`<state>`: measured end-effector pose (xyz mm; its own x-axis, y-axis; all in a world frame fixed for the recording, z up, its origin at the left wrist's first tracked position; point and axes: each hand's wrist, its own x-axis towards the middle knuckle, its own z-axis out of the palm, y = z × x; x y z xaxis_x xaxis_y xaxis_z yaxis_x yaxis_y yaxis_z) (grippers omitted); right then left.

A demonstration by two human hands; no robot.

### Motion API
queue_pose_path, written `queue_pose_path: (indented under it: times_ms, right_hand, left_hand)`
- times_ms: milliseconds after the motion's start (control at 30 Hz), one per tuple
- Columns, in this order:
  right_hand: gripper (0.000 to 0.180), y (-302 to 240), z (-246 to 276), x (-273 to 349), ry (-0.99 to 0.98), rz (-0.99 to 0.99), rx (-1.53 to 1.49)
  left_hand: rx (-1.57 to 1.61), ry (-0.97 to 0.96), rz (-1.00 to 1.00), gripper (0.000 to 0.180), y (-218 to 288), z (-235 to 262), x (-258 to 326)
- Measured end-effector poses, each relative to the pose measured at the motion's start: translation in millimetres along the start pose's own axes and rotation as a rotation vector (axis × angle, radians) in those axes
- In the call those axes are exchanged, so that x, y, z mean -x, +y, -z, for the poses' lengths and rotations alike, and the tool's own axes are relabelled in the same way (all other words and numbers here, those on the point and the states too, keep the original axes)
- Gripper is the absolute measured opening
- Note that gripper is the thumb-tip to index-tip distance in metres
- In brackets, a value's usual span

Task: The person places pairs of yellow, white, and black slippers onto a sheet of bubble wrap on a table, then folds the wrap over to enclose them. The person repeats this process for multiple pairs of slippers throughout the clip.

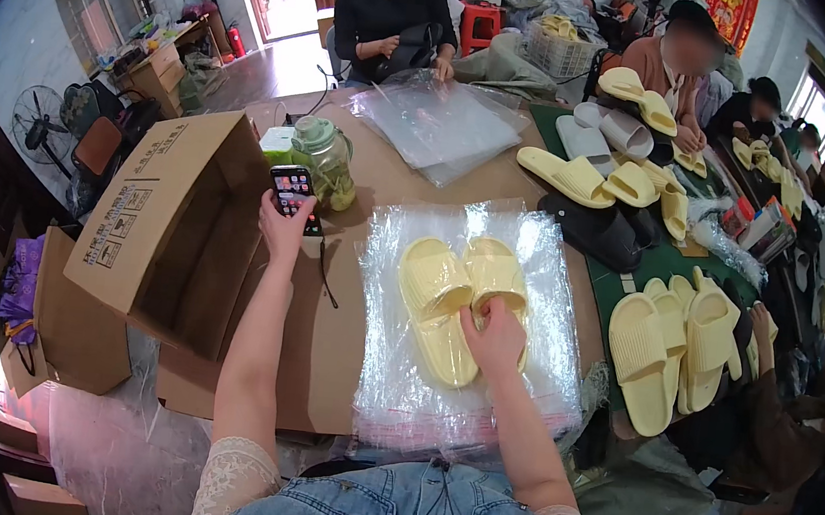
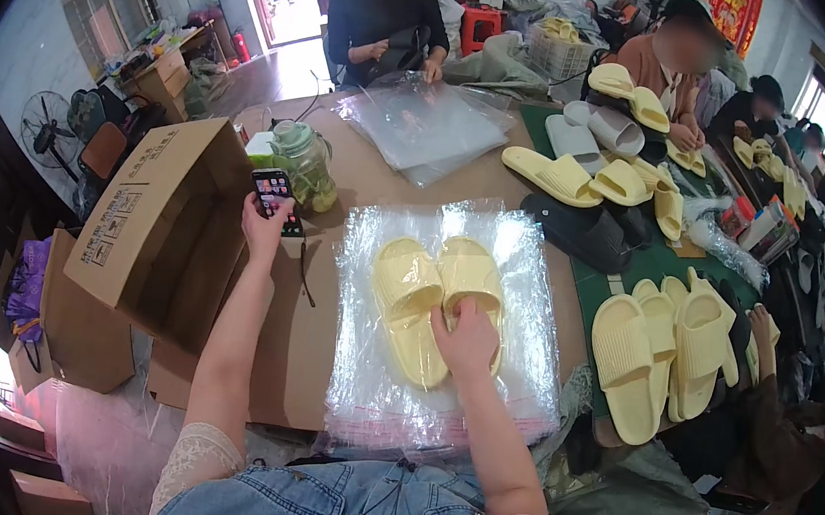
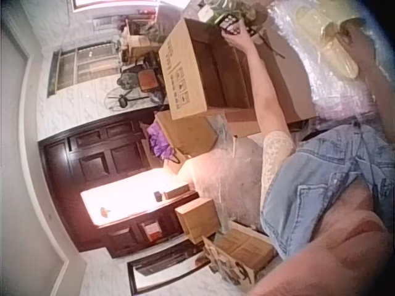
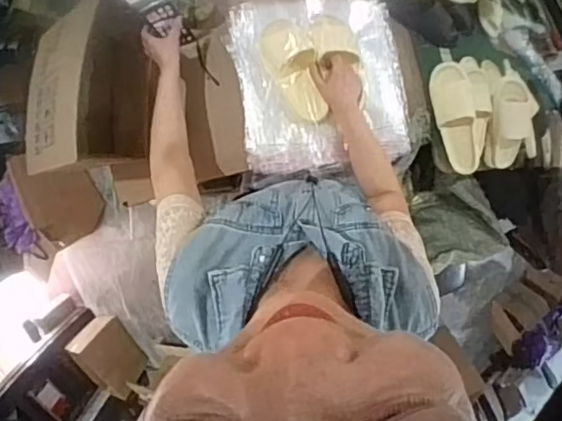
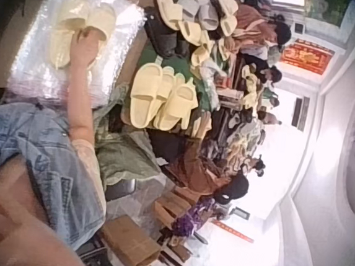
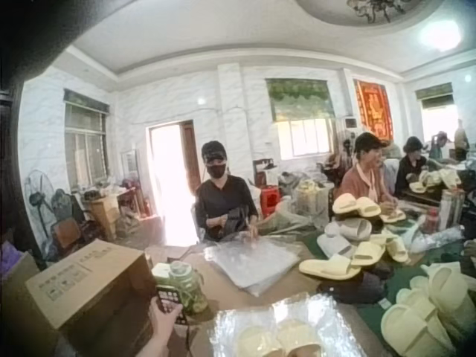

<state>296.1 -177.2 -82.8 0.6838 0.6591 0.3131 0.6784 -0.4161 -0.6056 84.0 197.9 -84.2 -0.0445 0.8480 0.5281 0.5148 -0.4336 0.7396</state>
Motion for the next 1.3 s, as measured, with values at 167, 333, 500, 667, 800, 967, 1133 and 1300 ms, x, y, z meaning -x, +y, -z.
queue_pose_path:
  times_ms: [167,333,500,667,800,967,1133,1300]
  right_hand:
    - [0.041,2,0,1,-0.017,-0.038,-0.001]
    - [0.041,3,-3,0,-0.015,-0.025,0.004]
    - [0.041,3,-3,0,-0.009,-0.022,0.009]
    - [0.040,4,-2,1,0.000,-0.011,0.005]
    - [0.040,3,-2,1,-0.014,-0.025,0.007]
    - [0.040,3,-3,0,0.017,-0.011,-0.009]
    - [0.040,2,0,0,-0.024,-0.040,-0.002]
    - [0.039,1,-1,0,-0.023,-0.036,0.002]
  left_hand:
    - [-0.316,-0.132,0.069,0.116,30,8,32]
    - [-0.381,-0.138,0.068,0.113,22,2,39]
    - [-0.398,-0.122,0.084,0.100,10,-8,39]
    - [-0.437,-0.106,0.102,0.090,13,-7,40]
    - [-0.451,-0.099,0.107,0.088,3,6,38]
    - [-0.419,-0.085,0.138,0.087,-22,27,33]
    - [-0.429,-0.064,0.159,0.090,-23,33,30]
    - [-0.450,-0.021,0.135,0.093,-23,24,28]
